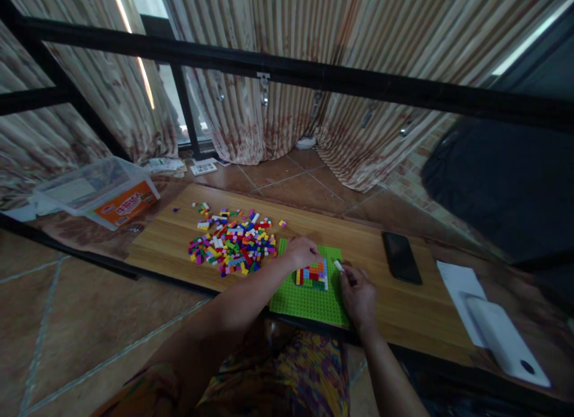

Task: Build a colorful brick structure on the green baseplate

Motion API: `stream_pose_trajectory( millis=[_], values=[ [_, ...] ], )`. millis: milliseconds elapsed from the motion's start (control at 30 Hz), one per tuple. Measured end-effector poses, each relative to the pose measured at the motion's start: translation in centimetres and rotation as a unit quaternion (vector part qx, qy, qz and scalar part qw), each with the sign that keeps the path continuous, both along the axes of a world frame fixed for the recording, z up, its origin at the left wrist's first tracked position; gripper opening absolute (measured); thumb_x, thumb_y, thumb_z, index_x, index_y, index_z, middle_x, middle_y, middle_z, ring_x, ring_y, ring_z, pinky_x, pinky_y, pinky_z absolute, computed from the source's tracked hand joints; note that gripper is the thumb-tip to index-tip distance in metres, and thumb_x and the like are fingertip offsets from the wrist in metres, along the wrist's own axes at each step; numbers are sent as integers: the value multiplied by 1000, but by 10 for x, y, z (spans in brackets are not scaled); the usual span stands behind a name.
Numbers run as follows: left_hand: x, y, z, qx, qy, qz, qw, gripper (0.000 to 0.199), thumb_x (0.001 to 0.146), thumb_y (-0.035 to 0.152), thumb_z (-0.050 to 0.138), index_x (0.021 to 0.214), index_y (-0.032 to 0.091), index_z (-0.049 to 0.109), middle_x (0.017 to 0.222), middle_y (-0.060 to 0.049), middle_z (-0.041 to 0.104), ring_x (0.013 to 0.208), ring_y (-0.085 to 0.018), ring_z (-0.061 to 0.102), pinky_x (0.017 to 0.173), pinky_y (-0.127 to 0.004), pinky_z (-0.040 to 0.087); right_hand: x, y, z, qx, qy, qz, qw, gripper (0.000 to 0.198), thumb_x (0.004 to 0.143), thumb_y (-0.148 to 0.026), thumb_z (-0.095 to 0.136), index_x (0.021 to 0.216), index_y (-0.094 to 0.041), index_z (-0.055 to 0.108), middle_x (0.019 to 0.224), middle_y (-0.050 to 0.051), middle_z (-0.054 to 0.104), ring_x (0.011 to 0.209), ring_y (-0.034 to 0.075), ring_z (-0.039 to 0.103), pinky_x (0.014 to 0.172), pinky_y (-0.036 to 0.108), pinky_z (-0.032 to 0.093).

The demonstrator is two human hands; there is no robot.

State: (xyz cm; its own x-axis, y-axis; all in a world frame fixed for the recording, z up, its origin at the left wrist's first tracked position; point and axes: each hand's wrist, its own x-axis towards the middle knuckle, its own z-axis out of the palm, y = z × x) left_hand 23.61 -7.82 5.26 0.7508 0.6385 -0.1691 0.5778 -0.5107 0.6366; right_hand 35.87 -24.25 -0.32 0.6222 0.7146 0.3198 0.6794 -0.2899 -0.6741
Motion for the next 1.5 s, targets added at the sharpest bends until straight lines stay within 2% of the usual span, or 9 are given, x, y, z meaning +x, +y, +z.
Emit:
stream_pose_trajectory(
  millis=[133,233,333,400,567,733,967,1267,1500],
  values=[
    [-1,-3,-1,18,-14,8,1000,14,77,38,70,80,25,76,83,2,75,85,-16,66,86,-28,47,3,1,-3,2,17,-10,1000,46,86,-55,49,93,-16,72,87,11,69,70,21,62,69,34,48],
    [-7,-8,-2,32,-42,7,999,16,80,38,67,82,25,75,87,1,76,89,-16,66,96,-32,43,5,4,0,24,90,-10,996,43,83,-53,54,94,-16,72,89,11,72,75,23,65,73,37,50],
    [-18,-14,-5,46,-76,14,996,20,84,39,63,90,23,74,94,-1,75,95,-19,66,106,-40,35,0,6,9,62,162,-11,985,41,80,-51,59,97,-16,71,94,12,73,83,25,68,77,39,52],
    [-25,-19,-8,52,-96,23,994,23,84,36,62,100,22,71,103,-3,74,101,-19,64,109,-41,34,-8,6,14,72,171,-15,982,41,80,-51,60,98,-16,70,95,13,74,84,25,68,77,39,53],
    [-39,-32,-18,44,-147,57,987,46,79,19,62,125,18,58,121,-8,67,113,-21,60,103,-35,44,-26,8,15,62,171,-10,983,44,81,-52,60,102,-15,69,94,12,74,82,24,68,75,37,53],
    [-42,-42,-29,14,-219,87,972,51,81,12,56,131,19,50,128,-8,62,118,-20,57,107,-37,43,-19,12,12,46,130,4,990,46,82,-57,56,99,-17,71,95,11,72,83,24,67,79,39,51],
    [-43,-43,-37,-30,-278,115,953,62,79,9,55,138,20,41,128,-7,61,118,-19,58,106,-38,44,-9,23,21,34,80,47,995,42,86,-53,51,96,-18,71,93,9,70,85,24,64,80,39,50],
    [-45,-43,-36,-26,-280,115,953,57,79,8,54,134,19,46,126,-6,63,117,-19,58,107,-37,44,-26,32,40,5,68,164,984,29,88,-41,51,93,-22,72,92,6,67,84,21,63,78,34,50],
    [-44,-44,-36,-10,-267,121,956,45,82,14,56,126,21,52,125,-5,63,117,-19,58,105,-36,45,-25,33,39,0,41,162,986,26,88,-39,52,88,-23,72,89,6,67,81,20,63,76,33,50]
  ],
)
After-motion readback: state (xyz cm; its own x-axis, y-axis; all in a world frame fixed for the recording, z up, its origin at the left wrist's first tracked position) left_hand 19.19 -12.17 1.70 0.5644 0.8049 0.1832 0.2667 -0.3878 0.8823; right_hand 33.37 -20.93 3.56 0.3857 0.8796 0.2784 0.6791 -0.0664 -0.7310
